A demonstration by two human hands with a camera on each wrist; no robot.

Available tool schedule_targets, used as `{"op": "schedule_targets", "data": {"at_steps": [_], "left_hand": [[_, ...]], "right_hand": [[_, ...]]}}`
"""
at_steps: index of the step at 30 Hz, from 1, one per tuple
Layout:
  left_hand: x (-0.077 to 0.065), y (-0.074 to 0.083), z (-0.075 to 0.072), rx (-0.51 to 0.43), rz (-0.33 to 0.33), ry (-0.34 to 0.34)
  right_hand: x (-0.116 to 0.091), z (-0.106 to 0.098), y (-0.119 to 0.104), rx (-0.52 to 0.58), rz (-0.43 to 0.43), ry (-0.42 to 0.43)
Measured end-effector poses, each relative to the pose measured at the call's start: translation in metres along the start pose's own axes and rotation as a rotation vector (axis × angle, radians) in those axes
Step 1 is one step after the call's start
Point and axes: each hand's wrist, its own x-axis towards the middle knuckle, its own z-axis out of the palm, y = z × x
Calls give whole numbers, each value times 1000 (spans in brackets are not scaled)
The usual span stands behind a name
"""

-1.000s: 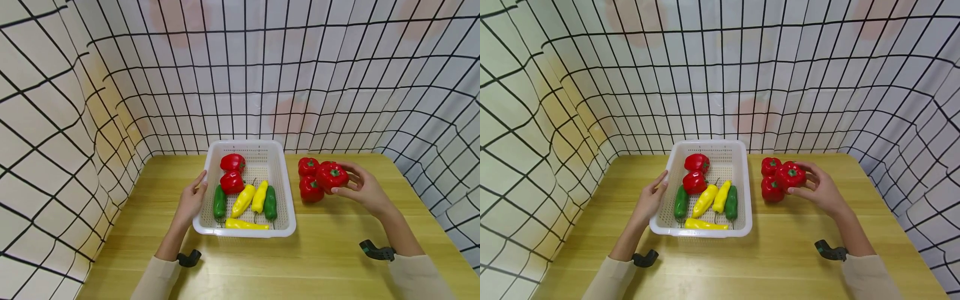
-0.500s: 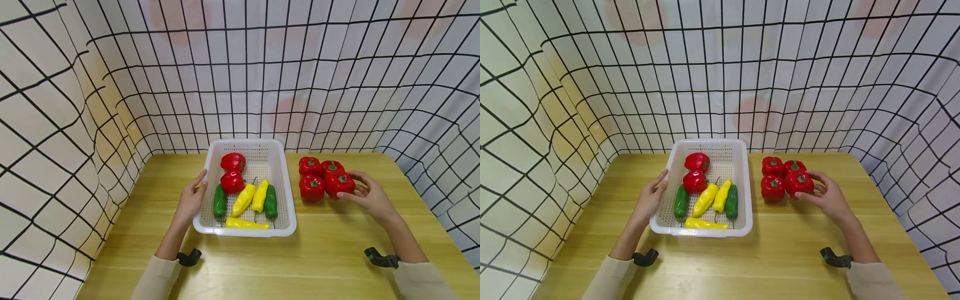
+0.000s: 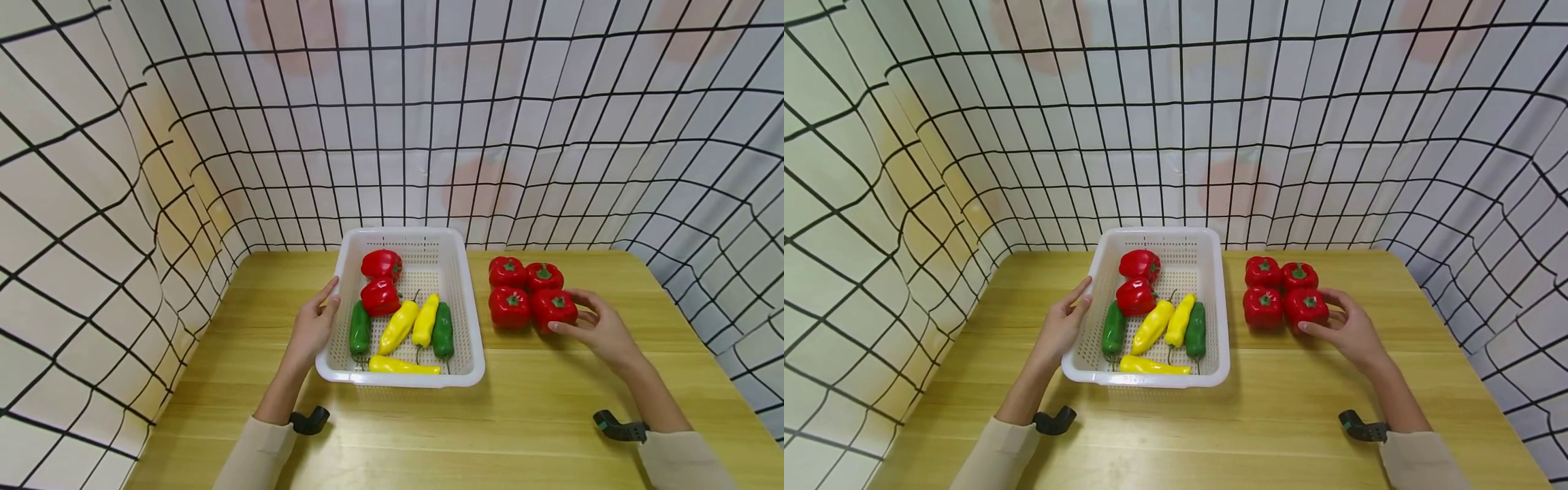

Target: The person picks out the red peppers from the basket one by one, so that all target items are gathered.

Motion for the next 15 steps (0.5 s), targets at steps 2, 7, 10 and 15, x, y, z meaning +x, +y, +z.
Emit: {"op": "schedule_targets", "data": {"at_steps": [2,7,10,15], "left_hand": [[0,0,0,0,-1,2],[0,-1,0,-5,-3,3],[1,-1,0,-9,-1,1],[1,-1,0,-6,3,-2]], "right_hand": [[0,1,2,-5,8,-2],[0,4,5,-6,8,12],[1,4,5,-11,12,24],[3,3,4,-21,25,13]]}}
